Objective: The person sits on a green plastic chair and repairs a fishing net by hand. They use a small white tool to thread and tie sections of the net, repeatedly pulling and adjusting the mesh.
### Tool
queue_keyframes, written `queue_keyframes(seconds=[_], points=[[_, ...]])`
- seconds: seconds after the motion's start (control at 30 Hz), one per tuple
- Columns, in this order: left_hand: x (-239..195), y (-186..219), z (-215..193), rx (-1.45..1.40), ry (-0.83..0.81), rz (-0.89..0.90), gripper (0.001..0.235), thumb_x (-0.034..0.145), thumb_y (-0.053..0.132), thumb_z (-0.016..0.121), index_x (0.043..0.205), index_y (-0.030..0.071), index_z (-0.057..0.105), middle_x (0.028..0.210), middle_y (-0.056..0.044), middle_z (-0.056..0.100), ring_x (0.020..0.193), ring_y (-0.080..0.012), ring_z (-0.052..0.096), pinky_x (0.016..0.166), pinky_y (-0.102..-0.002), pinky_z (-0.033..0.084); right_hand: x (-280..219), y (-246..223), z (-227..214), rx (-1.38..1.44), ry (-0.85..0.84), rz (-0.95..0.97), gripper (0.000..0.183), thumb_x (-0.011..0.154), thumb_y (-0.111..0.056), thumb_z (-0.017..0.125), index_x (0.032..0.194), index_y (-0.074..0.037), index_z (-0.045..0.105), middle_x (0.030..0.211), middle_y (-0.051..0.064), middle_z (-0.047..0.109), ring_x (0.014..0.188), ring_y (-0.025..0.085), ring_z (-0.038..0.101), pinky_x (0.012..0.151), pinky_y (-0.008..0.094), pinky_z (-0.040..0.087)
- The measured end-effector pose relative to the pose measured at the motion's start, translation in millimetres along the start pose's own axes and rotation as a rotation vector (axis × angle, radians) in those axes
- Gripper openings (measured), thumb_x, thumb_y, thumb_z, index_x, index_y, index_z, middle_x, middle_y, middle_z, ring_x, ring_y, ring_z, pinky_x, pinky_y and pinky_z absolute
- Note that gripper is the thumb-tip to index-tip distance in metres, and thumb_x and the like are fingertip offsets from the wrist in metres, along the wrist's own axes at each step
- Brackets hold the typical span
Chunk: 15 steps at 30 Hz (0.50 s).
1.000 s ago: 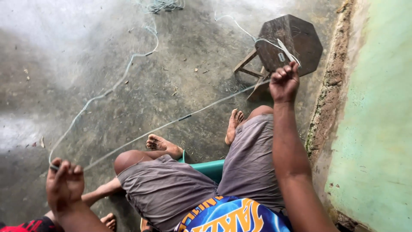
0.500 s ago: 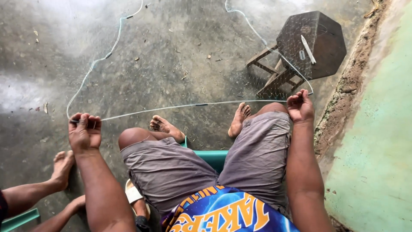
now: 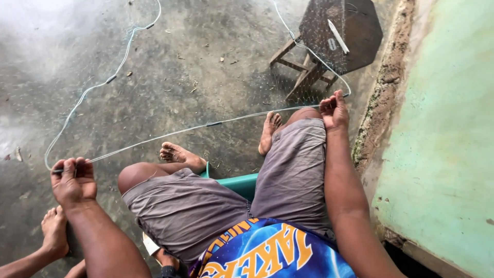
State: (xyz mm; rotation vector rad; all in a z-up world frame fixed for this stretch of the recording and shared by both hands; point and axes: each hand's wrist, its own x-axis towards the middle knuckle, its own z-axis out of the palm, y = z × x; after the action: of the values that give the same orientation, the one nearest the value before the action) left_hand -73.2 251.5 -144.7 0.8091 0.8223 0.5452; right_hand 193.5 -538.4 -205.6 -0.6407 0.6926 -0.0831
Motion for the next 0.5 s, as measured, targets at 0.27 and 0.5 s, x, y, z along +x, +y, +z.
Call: queue_keyframes(seconds=[0.27, 0.5], points=[[-3, 3, 7, 0.089, 0.011, -0.019, 0.018, 0.113, 0.004, 0.067, 0.111, 0.023, 0.068, 0.101, 0.002, 0.075, 0.099, -0.0187, 0.075, 0.095, -0.036, 0.069, -19, 2, 9, -0.002, -0.031, -0.043, 0.03, 0.083, -0.027, 0.093, 0.088, -0.018, 0.064, 0.071, -0.005, 0.061, 0.061, 0.008, 0.058, 0.057, 0.024, 0.054], [7, -3, -3, 0.127, -0.056, 0.042, 0.014, 0.113, 0.01, 0.069, 0.114, 0.024, 0.068, 0.105, 0.002, 0.076, 0.098, -0.0205, 0.076, 0.094, -0.04, 0.069, -8, 6, 3, 0.019, -0.092, 0.0, 0.032, 0.088, -0.03, 0.089, 0.081, -0.02, 0.06, 0.068, -0.007, 0.058, 0.062, 0.008, 0.058, 0.063, 0.027, 0.054]])
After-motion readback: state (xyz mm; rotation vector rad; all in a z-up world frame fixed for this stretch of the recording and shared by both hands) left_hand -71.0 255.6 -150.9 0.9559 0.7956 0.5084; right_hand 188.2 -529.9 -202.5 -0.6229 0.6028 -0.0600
